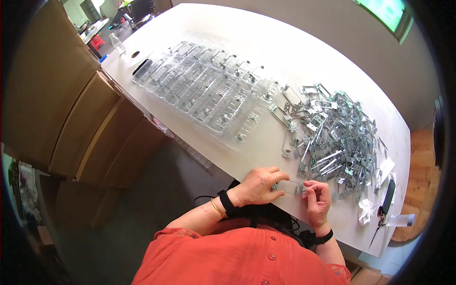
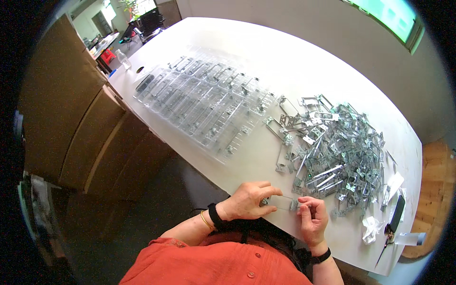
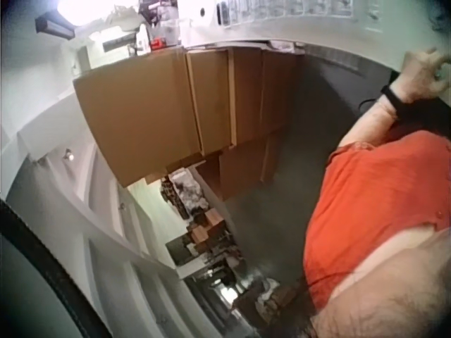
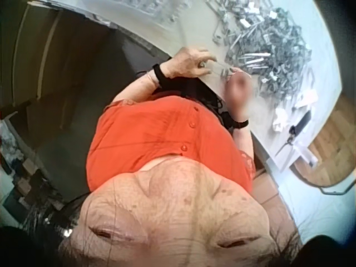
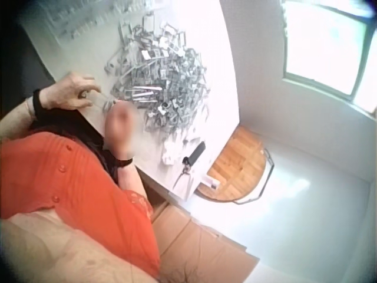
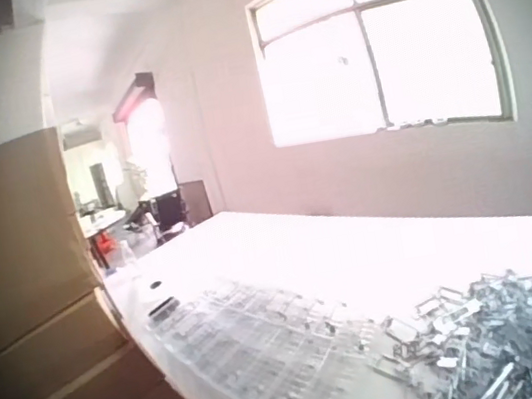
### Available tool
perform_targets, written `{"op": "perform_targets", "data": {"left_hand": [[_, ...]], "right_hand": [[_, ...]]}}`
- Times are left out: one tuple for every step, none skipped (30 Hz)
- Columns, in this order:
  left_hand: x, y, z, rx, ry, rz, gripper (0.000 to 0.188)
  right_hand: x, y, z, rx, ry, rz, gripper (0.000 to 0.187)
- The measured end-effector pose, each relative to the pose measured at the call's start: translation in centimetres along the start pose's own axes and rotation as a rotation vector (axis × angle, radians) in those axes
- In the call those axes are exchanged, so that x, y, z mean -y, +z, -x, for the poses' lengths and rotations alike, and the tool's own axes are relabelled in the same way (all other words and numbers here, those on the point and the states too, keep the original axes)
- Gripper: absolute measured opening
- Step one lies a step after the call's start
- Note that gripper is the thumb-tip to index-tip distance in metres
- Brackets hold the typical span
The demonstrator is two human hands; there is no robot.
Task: The person picks up small metal brackets and clear plastic strips from a pile on a white table. They insert the plastic strips into the metal brackets and place the assembled units into a clear plastic tray. The person repeats this process continuously, handling the components one at a time.
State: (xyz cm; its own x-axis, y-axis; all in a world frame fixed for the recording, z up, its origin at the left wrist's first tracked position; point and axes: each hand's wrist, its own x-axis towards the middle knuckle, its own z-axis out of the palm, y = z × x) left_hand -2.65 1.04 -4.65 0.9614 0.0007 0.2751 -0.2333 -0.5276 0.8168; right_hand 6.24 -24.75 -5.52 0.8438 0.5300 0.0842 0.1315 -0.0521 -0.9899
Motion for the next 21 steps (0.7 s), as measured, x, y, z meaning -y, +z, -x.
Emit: {"op": "perform_targets", "data": {"left_hand": [[0.0, 0.0, 0.0, 0.015, 0.006, -0.019, 0.043], [0.0, 0.0, 0.0, 0.030, 0.012, -0.039, 0.044], [0.0, 0.0, -0.1, 0.046, 0.017, -0.055, 0.044], [0.0, 0.1, -0.1, 0.060, 0.003, -0.067, 0.045], [0.1, 0.2, -0.2, 0.075, -0.012, -0.078, 0.046], [0.0, 0.3, -0.3, 0.089, -0.025, -0.088, 0.046], [0.0, 0.5, -0.4, 0.098, -0.032, -0.098, 0.047], [0.1, 0.6, -0.4, 0.107, -0.040, -0.108, 0.048], [0.0, 0.6, -0.5, 0.117, -0.046, -0.117, 0.049], [0.0, 0.5, -0.6, 0.126, -0.051, -0.111, 0.048], [-0.1, 0.4, -0.6, 0.135, -0.056, -0.105, 0.048], [-0.2, 0.4, -0.6, 0.146, -0.060, -0.095, 0.048], [-0.4, 0.3, -0.6, 0.147, -0.054, -0.094, 0.047], [-0.6, 0.3, -0.6, 0.147, -0.049, -0.093, 0.046], [-0.7, 0.2, -0.7, 0.147, -0.044, -0.093, 0.045], [-0.6, 0.3, -0.7, 0.146, -0.028, -0.084, 0.044], [-0.4, 0.4, -0.7, 0.146, -0.012, -0.075, 0.043], [-0.3, 0.5, -0.8, 0.145, 0.002, -0.065, 0.043], [-0.3, 0.6, -0.7, 0.135, 0.006, -0.050, 0.043], [-0.4, 0.6, -0.7, 0.124, 0.011, -0.035, 0.044], [-0.5, 0.6, -0.7, 0.113, 0.016, -0.019, 0.044]], "right_hand": [[-0.1, -0.1, 0.0, 0.009, 0.003, 0.002, 0.010], [-0.2, -0.2, 0.1, 0.017, 0.007, 0.004, 0.009], [-0.2, -0.2, 0.0, 0.025, 0.012, 0.008, 0.009], [0.1, -0.1, 0.0, 0.026, 0.008, 0.022, 0.009], [0.1, -0.1, -0.1, 0.046, 0.009, 0.035, 0.010], [0.1, -0.3, -0.1, 0.065, 0.010, 0.052, 0.010], [0.2, -0.4, -0.1, 0.083, 0.011, 0.068, 0.010], [0.4, -0.2, -0.2, 0.081, 0.023, 0.049, 0.009], [0.6, -0.1, -0.2, 0.076, 0.037, 0.031, 0.008], [0.8, 0.0, -0.2, 0.071, 0.050, 0.013, 0.008], [0.8, 0.0, -0.3, 0.081, 0.050, 0.014, 0.008], [0.8, -0.1, -0.1, 0.087, 0.053, 0.018, 0.008], [0.9, -0.1, 0.0, 0.094, 0.056, 0.021, 0.008], [1.0, -0.2, 0.1, 0.102, 0.067, 0.018, 0.008], [1.1, -0.2, 0.2, 0.110, 0.079, 0.014, 0.008], [1.2, -0.2, 0.3, 0.117, 0.091, 0.010, 0.008], [1.3, -0.1, 0.3, 0.115, 0.085, 0.016, 0.007], [1.3, 0.1, 0.3, 0.113, 0.081, 0.023, 0.007], [1.3, 0.3, 0.3, 0.112, 0.077, 0.030, 0.007], [1.3, 0.3, 0.3, 0.123, 0.088, 0.052, 0.007], [1.4, 0.3, 0.3, 0.134, 0.100, 0.074, 0.006]]}}
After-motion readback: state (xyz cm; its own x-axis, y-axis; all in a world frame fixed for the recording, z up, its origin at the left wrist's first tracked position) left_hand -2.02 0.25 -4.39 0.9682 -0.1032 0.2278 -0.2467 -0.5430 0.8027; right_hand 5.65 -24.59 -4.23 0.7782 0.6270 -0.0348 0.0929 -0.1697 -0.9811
